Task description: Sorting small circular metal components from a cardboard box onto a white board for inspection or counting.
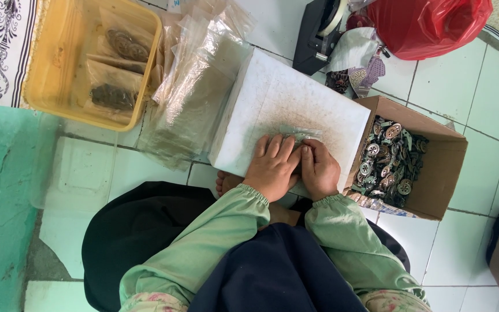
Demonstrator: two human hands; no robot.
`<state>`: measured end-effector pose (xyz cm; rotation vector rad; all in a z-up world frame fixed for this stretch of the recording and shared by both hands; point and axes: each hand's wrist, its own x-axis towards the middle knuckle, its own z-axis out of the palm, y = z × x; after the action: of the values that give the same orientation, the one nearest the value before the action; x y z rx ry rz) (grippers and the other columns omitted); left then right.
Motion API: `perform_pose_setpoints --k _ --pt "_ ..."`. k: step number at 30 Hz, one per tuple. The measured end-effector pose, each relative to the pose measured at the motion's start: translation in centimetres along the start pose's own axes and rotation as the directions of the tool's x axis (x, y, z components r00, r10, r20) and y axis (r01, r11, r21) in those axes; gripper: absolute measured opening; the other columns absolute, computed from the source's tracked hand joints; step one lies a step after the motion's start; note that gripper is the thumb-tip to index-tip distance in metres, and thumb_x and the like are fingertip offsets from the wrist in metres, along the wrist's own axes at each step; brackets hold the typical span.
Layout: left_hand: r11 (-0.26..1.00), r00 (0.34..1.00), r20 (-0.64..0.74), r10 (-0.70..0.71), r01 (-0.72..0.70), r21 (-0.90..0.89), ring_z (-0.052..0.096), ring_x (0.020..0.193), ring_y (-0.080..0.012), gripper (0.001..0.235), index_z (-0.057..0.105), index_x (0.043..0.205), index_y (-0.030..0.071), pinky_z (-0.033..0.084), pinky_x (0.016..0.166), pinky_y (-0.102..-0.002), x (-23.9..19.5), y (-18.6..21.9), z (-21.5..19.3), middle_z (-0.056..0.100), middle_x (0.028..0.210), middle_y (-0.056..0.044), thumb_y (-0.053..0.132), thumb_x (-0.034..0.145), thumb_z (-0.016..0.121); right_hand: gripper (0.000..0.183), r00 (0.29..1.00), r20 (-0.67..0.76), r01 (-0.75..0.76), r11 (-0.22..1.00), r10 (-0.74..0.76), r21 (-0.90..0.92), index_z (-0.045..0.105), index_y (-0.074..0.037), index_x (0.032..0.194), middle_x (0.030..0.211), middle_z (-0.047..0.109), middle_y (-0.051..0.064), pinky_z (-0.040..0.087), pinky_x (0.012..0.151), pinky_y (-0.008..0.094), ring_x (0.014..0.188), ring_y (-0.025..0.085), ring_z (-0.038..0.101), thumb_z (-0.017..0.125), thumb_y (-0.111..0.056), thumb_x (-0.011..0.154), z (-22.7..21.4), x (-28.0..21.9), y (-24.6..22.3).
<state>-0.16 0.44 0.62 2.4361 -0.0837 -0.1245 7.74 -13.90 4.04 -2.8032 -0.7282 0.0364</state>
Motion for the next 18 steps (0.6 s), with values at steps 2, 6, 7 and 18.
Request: perform_pose_setpoints --k 2,6,7,18 --pt "1.0 1.0 0.006 0.0 0.0 0.003 0.022 0.146 -0.0382 0.061 0.037 0.154 0.016 0.011 0.119 -0.06 0.02 -0.02 -0.22 0.027 0.16 -0.018 0.047 0.103 0.05 0.023 1.0 0.002 -0.006 1.0 0.006 -0.001 0.07 -0.025 0.125 0.095 0.077 0.011 0.058 0.082 0.052 0.095 0.04 0.073 0.059 -0.031 0.105 0.0 -0.08 0.03" --pt "1.0 0.999 0.033 -0.008 0.008 -0.007 0.02 0.147 -0.0383 0.059 0.039 0.152 0.015 0.01 0.12 -0.061 0.07 0.0 -0.41 0.025 0.161 -0.017 0.047 0.103 0.049 0.024 1.0 -0.001 0.0 1.0 0.0 -0.008 0.069 -0.024 0.125 0.094 0.076 0.011 0.058 0.081 0.052 0.094 0.039 0.073 0.059 -0.032 0.106 0.11 -0.12 0.07" --pt "1.0 0.999 0.033 -0.009 0.009 -0.007 0.02 0.147 -0.0383 0.059 0.039 0.152 0.015 0.01 0.12 -0.061 0.0 0.01 -0.43 0.025 0.161 -0.017 0.047 0.103 0.049 0.024 1.0 0.0 0.001 1.0 -0.001 -0.008 0.069 -0.024 0.125 0.094 0.076 0.011 0.058 0.081 0.052 0.094 0.039 0.073 0.059 -0.032 0.106 0.09 -0.1 -0.01" --pt "0.999 0.999 -0.027 -0.025 0.024 -0.033 0.021 0.146 -0.0366 0.056 0.045 0.145 0.015 0.012 0.12 -0.06 0.18 0.1 0.56 0.027 0.159 -0.015 0.045 0.099 0.054 0.022 1.0 -0.023 0.018 0.999 -0.018 -0.028 0.071 -0.026 0.124 0.093 0.077 0.01 0.058 0.079 0.052 0.092 0.039 0.073 0.061 -0.032 0.104 0.36 -0.28 0.33"
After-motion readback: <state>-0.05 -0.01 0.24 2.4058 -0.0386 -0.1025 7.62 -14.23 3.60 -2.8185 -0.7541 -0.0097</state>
